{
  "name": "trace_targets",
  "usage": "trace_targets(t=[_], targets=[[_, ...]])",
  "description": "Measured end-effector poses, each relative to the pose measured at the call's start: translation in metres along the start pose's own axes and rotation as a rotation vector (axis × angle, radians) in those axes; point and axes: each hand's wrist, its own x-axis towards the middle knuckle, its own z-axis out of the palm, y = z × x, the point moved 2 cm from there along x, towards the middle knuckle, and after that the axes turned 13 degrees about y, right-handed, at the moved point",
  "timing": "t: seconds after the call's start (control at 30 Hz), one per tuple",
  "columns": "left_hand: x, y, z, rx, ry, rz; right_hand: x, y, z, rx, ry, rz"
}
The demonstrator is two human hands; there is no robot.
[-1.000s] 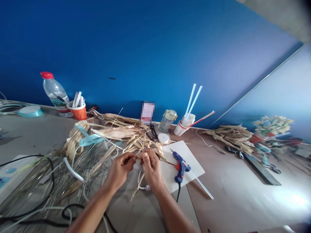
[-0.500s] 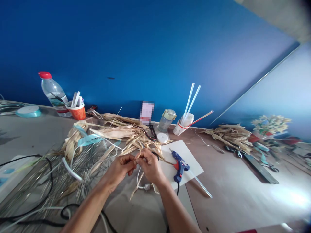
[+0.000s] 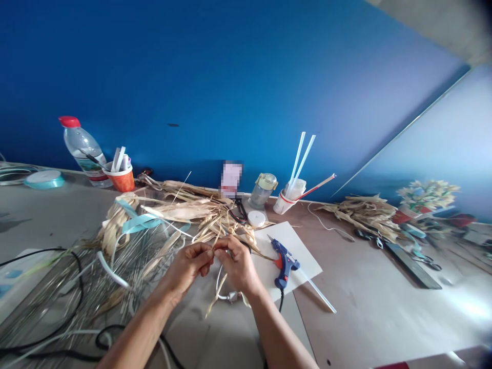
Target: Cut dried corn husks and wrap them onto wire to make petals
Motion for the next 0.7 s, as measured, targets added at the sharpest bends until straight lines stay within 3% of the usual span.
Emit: trace_targets(t=[0.23, 0.5, 0.7], targets=[[0.0021, -0.0040, 0.0008, 0.032, -0.006, 0.004, 0.0013, -0.0055, -0.0020, -0.060, 0.002, -0.062], [0.0013, -0.0020, 0.0011, 0.123, 0.010, 0.016, -0.0020, 0.0017, 0.0012, -0.133, 0.072, 0.008], [0.0029, -0.0040, -0.0006, 0.105, 0.004, -0.022, -0.0033, 0.0020, 0.0031, -0.086, 0.034, 0.071]])
